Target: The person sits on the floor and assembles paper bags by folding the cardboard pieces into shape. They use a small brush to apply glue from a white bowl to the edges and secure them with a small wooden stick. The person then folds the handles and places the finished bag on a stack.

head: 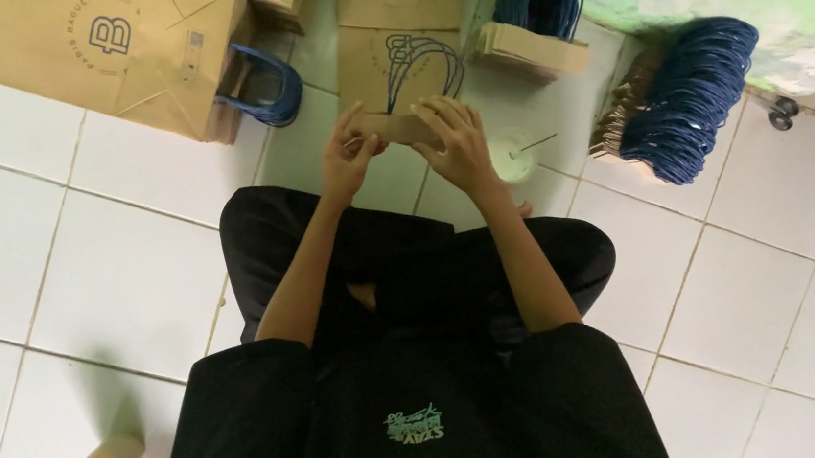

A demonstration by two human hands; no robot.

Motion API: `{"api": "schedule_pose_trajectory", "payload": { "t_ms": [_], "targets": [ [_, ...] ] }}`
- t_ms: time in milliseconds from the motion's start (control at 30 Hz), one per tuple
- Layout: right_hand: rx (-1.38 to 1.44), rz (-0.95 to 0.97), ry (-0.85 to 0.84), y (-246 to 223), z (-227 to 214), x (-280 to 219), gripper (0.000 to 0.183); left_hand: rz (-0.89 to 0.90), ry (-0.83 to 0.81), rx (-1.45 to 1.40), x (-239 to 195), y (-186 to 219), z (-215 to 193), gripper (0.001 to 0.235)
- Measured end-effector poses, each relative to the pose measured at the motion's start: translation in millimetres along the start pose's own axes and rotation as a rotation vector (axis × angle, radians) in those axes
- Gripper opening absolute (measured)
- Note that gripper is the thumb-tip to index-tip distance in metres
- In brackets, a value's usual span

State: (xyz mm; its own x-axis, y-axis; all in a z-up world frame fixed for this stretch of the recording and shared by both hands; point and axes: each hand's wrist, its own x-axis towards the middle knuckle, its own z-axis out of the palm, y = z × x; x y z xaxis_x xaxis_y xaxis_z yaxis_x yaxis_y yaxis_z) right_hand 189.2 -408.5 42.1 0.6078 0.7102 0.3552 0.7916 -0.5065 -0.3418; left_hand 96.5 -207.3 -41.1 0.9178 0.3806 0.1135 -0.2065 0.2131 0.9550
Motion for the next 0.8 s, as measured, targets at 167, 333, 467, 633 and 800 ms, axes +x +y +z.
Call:
{"api": "schedule_pose_trajectory", "payload": {
  "t_ms": [167,333,467,633,800],
  "targets": [
    [-0.093,-0.012,0.0,2,17,-12,0.06,-0.052,0.007,-0.029,-6,-14,-6,0.055],
    [0.009,0.039,-0.049,6,10,-14,0.056,-0.07,0.004,-0.07,-3,12,7,0.052],
    [0.061,0.035,-0.042,16,-2,-12,0.057,-0.099,-0.019,-0.105,2,19,13,0.054],
    [0.141,0.095,0.043,23,-37,-4,0.056,-0.141,-0.038,-0.134,16,22,33,0.052],
    [0.233,0.152,0.263,63,-86,-9,0.051,-0.125,-0.04,-0.135,38,20,68,0.049]
  ]
}}
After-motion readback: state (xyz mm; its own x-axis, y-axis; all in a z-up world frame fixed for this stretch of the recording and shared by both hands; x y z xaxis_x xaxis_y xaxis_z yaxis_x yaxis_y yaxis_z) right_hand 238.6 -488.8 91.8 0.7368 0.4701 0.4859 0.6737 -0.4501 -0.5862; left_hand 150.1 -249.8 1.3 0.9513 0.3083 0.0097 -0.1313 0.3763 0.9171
